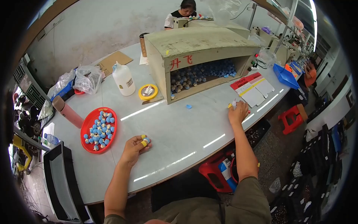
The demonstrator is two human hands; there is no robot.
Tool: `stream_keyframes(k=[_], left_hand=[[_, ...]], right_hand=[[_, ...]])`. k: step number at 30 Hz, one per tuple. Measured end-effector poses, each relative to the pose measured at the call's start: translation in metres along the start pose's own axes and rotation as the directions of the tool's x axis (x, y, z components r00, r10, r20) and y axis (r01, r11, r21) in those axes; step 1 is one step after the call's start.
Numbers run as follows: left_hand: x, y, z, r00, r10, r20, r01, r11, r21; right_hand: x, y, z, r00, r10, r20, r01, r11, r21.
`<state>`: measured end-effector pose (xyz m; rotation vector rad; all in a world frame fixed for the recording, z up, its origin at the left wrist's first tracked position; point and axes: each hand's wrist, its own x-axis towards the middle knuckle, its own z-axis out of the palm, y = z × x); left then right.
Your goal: The person retrieves figurine parts from a box, applies glue from a small bottle onto the components, and attaches the pieces together by hand.
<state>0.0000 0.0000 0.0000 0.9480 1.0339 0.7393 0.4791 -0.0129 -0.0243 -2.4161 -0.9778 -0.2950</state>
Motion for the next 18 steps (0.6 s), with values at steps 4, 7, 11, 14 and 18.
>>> stream_keyframes(k=[4, 7, 11, 14, 18], left_hand=[[-0.013, -0.014, 0.022, 1.000, -0.018, 0.013, 0.020, 0.987, -0.162], [-0.005, -0.004, 0.001, 0.999, -0.012, 0.040, 0.018, 0.986, -0.164], [-0.008, -0.008, -0.002, 0.999, 0.025, 0.030, -0.021, 0.992, -0.121], [-0.003, -0.010, -0.006, 0.998, 0.029, 0.059, -0.021, 0.991, -0.129], [-0.004, -0.008, -0.006, 0.993, 0.027, 0.112, -0.011, 0.991, -0.135]], right_hand=[[-0.041, -0.043, -0.014, 0.949, -0.303, 0.087, 0.173, 0.729, 0.662], [-0.102, -0.134, -0.034, 0.755, -0.623, 0.205, 0.152, 0.470, 0.869], [-0.155, -0.191, -0.055, 0.430, -0.860, 0.276, 0.184, 0.382, 0.905], [-0.176, -0.202, -0.056, 0.412, -0.874, 0.259, 0.181, 0.357, 0.916], [-0.190, -0.194, -0.041, 0.467, -0.869, 0.161, 0.118, 0.242, 0.963]])
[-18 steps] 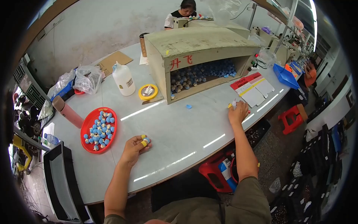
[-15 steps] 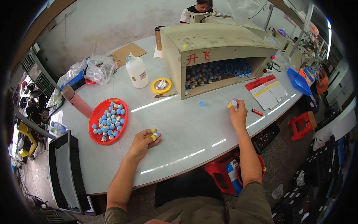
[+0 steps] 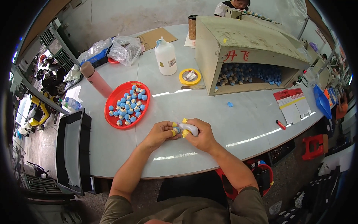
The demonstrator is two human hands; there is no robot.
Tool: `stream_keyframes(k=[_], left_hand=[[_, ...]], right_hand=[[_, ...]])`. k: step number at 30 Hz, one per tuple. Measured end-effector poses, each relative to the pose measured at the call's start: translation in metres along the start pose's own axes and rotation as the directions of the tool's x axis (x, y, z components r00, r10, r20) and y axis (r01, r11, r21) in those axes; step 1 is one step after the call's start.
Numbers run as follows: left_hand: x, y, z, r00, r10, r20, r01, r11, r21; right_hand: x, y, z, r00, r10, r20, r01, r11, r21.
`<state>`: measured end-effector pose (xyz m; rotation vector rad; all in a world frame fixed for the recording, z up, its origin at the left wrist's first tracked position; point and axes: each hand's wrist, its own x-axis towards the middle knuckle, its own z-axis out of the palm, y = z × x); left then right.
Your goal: The person retrieves figurine parts from a box, applies glue from a small bottle onto the components, and attaches the pieces together by hand.
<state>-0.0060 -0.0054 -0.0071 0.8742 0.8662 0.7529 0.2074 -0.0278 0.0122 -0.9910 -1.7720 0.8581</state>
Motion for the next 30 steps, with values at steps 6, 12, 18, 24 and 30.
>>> stream_keyframes(k=[6, 12, 18, 24, 30], left_hand=[[-0.004, 0.006, 0.002, 0.998, -0.044, 0.037, 0.042, 0.998, 0.056], [-0.003, 0.005, 0.003, 0.997, -0.063, 0.054, 0.057, 0.992, 0.110], [-0.004, 0.006, 0.004, 0.996, -0.060, 0.060, 0.052, 0.991, 0.122], [-0.003, 0.004, 0.003, 0.996, -0.059, 0.067, 0.051, 0.992, 0.116], [-0.004, 0.006, 0.004, 0.997, -0.062, 0.040, 0.057, 0.993, 0.101]], right_hand=[[-0.001, 0.018, 0.009, 0.961, -0.251, -0.113, 0.248, 0.968, -0.041], [0.000, 0.020, 0.008, 0.925, -0.360, -0.119, 0.348, 0.931, -0.111], [0.000, 0.019, 0.006, 0.942, -0.333, -0.035, 0.327, 0.938, -0.116], [0.001, 0.019, 0.009, 0.950, -0.309, -0.039, 0.302, 0.945, -0.124], [0.002, 0.017, 0.009, 0.894, -0.444, -0.057, 0.419, 0.875, -0.241]])
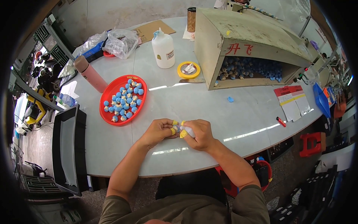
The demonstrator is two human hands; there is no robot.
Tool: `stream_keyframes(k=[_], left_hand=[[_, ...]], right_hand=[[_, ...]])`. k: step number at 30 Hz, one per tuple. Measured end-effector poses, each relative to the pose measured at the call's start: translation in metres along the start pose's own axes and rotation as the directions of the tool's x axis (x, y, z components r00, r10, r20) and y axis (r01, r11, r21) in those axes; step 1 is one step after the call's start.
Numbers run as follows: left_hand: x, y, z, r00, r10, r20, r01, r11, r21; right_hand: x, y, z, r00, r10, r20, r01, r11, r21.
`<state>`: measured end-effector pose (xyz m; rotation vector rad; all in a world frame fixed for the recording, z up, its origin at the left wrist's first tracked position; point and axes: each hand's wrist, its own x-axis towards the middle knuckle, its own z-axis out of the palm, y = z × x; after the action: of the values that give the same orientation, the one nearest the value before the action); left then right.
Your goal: The person retrieves figurine parts from a box, applies glue from a small bottle onto the components, and attaches the pieces together by hand.
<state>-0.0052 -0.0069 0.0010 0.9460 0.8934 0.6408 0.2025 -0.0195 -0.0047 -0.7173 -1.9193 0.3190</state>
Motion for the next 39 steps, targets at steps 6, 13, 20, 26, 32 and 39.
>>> stream_keyframes(k=[6, 13, 20, 26, 32, 39], left_hand=[[0.002, -0.003, -0.001, 0.998, 0.039, -0.040, -0.041, 0.998, -0.039], [0.003, -0.003, -0.002, 0.998, 0.032, -0.055, -0.036, 0.997, -0.063], [0.003, -0.003, -0.001, 0.997, 0.020, -0.075, -0.026, 0.996, -0.080], [0.003, -0.006, -0.004, 0.998, 0.023, -0.058, -0.026, 0.999, -0.046], [0.002, -0.005, -0.002, 0.999, 0.017, -0.028, -0.017, 1.000, -0.001], [0.003, -0.003, -0.001, 0.999, 0.010, -0.048, -0.011, 1.000, -0.017]], right_hand=[[0.000, -0.003, -0.002, 0.996, -0.074, 0.043, 0.078, 0.991, -0.109], [0.000, -0.007, -0.002, 0.992, -0.109, 0.057, 0.117, 0.979, -0.167], [-0.002, -0.007, -0.001, 0.988, -0.135, 0.082, 0.148, 0.972, -0.182], [0.000, -0.010, -0.002, 0.994, -0.099, 0.053, 0.107, 0.980, -0.168], [0.001, -0.007, -0.001, 0.994, -0.082, 0.071, 0.092, 0.984, -0.151], [0.001, -0.007, -0.005, 0.996, -0.068, 0.066, 0.077, 0.986, -0.147]])
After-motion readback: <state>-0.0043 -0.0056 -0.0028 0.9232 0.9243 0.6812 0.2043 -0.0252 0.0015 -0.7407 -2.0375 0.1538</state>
